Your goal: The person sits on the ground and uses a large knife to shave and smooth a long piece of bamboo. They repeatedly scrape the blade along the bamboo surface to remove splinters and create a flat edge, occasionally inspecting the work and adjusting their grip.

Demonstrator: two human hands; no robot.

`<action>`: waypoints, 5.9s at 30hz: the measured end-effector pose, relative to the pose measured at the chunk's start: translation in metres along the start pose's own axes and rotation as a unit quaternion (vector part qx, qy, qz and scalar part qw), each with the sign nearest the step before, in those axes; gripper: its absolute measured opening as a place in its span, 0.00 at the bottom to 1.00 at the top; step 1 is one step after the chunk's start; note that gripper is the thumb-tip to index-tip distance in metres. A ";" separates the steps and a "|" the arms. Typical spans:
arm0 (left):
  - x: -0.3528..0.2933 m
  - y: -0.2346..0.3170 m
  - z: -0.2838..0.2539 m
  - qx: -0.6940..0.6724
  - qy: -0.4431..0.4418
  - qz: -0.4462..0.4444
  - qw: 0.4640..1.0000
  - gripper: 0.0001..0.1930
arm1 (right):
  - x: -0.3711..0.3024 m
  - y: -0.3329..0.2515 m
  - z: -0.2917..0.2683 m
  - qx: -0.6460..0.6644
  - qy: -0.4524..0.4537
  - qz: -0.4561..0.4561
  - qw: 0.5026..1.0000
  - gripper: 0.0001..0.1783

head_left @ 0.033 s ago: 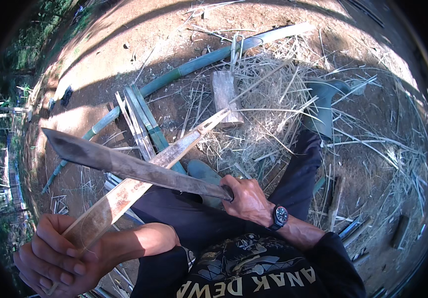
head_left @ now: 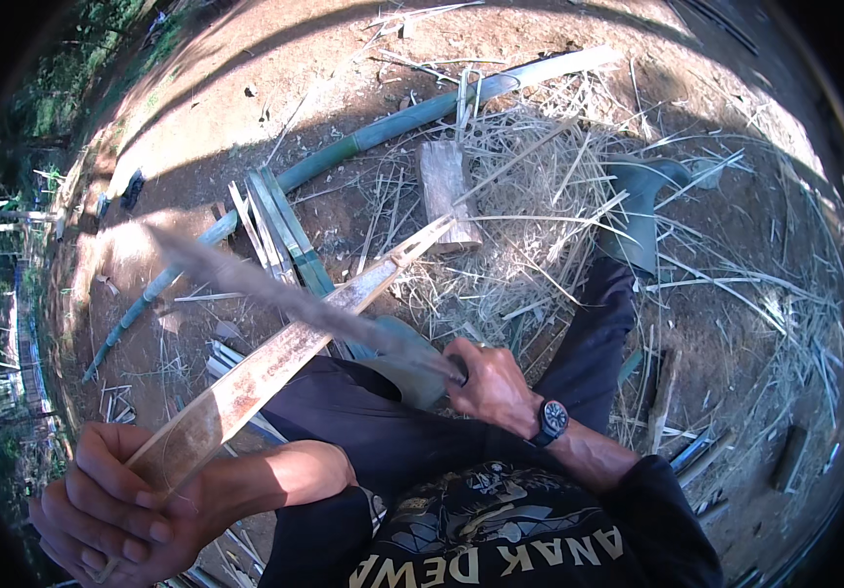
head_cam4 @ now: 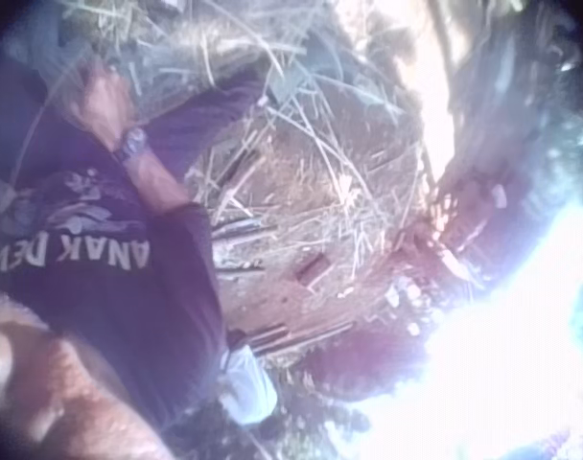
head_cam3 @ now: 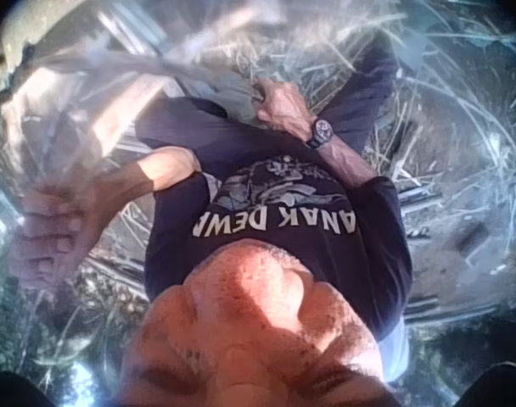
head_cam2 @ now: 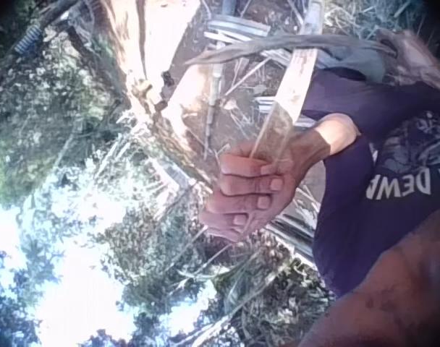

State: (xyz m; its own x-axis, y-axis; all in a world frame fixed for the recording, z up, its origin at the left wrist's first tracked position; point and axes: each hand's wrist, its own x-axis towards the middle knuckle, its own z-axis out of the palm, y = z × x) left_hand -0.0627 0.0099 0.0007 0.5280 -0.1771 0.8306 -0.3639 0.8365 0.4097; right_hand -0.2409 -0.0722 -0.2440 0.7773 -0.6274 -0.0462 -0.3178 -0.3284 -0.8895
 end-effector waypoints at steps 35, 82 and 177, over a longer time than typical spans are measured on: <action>-0.011 0.001 -0.033 0.536 0.026 0.240 0.809 0.11 | 0.026 0.089 -0.005 -0.117 -0.057 0.172 0.977 0.11; 0.019 -0.002 -0.040 -0.065 -0.052 -0.059 0.995 0.15 | 0.046 0.107 0.019 -0.054 0.000 0.063 0.997 0.12; -0.040 -0.042 -0.083 -0.149 0.391 -0.184 0.889 0.29 | 0.021 0.028 -0.129 0.690 0.258 0.046 0.675 0.07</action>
State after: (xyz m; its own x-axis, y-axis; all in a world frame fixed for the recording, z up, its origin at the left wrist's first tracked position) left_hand -0.0050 0.0253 -0.0810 0.9837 -0.1510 0.0974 0.1028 0.9175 0.3842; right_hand -0.3038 -0.1852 -0.2110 0.3829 -0.8794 -0.2829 0.7326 0.4757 -0.4869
